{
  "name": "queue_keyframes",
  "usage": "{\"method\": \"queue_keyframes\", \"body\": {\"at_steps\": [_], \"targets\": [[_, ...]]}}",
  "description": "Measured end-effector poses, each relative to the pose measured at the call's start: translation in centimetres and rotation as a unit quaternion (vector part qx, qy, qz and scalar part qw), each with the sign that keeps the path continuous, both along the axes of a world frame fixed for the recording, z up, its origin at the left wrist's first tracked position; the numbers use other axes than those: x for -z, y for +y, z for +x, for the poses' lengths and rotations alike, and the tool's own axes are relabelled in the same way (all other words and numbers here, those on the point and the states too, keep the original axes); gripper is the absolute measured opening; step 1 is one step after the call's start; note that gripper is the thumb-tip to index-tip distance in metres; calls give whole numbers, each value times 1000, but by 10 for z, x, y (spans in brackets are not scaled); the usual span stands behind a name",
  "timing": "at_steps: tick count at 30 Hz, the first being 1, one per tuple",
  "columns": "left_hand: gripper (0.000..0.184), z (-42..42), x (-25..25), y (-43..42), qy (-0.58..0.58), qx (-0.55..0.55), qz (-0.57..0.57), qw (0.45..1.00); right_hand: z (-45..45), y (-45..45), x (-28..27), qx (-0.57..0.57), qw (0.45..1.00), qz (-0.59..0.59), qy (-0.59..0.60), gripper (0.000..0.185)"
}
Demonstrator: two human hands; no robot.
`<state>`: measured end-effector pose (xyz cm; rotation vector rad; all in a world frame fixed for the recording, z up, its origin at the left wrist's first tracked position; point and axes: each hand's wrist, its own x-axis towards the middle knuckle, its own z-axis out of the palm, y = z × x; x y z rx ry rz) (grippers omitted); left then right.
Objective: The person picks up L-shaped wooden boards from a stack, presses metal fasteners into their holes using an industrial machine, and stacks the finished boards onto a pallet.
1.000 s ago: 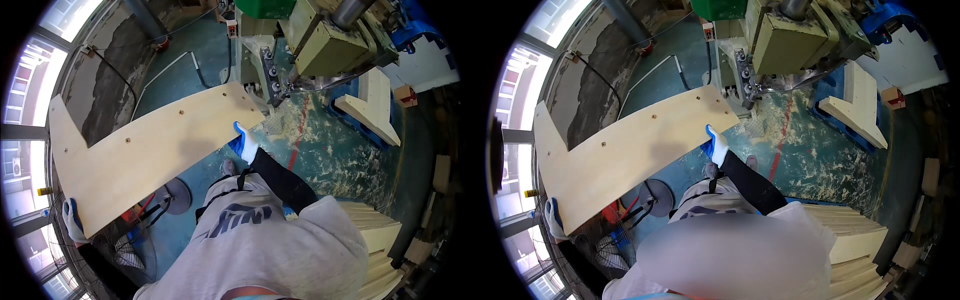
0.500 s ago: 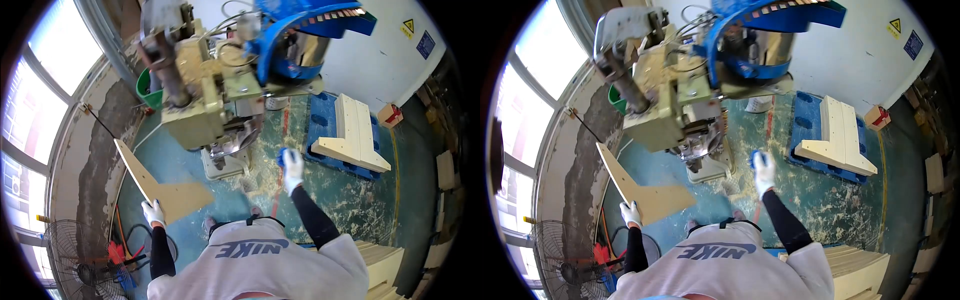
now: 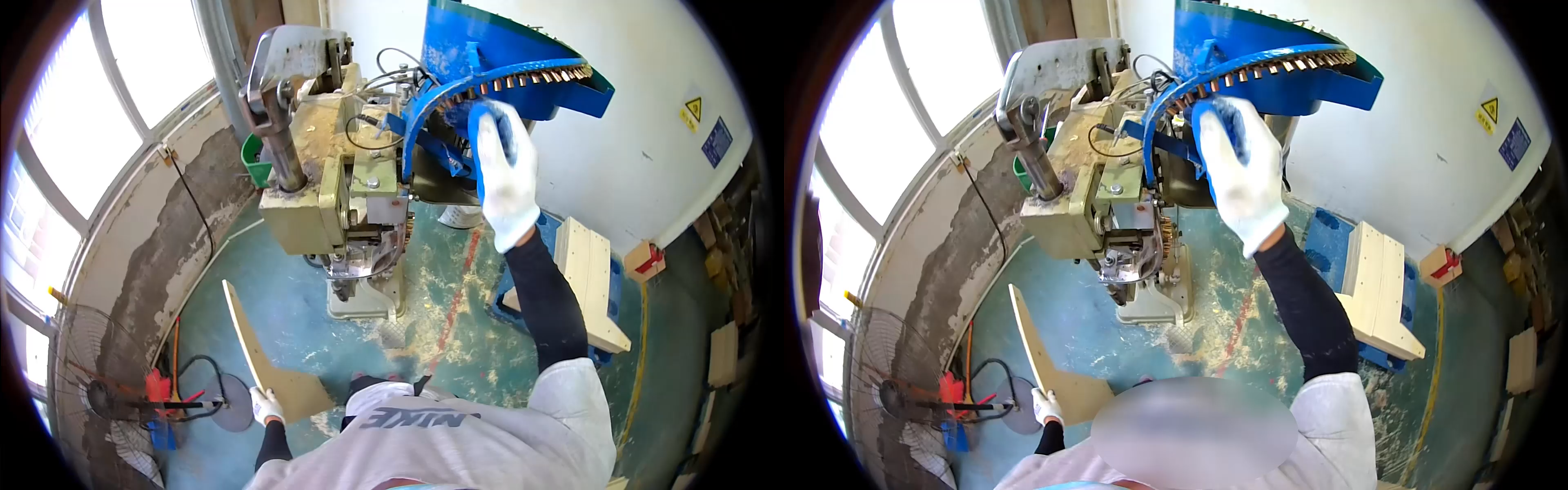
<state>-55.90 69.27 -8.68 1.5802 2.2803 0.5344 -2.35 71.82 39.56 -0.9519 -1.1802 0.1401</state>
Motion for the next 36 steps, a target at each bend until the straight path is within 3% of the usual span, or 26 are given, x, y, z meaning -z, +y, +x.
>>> {"method": "queue_keyframes", "body": {"at_steps": [3, 5, 9, 14, 17, 20, 28, 36], "targets": [[30, -11, -4, -35, -41, -44, -44, 997, 1, 25, -3, -82, 989, 46, 112, 12], [32, -25, 19, -48, -28, -48, -30, 998, -2, 29, -1, -66, 989, 74, 110, 12], [33, -17, 9, -48, -46, -39, -30, 998, -3, 37, 6, -23, 989, 132, 69, 12], [30, 5, 5, -42, -46, -43, -39, 997, -10, 43, -8, 37, 959, 225, 171, 17], [29, 22, -10, -46, -63, -33, -22, 997, -7, 40, -12, 29, 963, 218, 154, 20], [27, 24, -4, -47, -47, -45, -26, 998, -3, 30, -5, 27, 988, 134, 66, 18], [27, 21, -5, -40, -38, -41, -26, 998, 8, 19, -7, -82, 995, 34, 46, 15], [30, 26, 5, -37, -35, -33, -20, 999, 3, 33, 0, -11, 996, 87, 15, 13]]}}
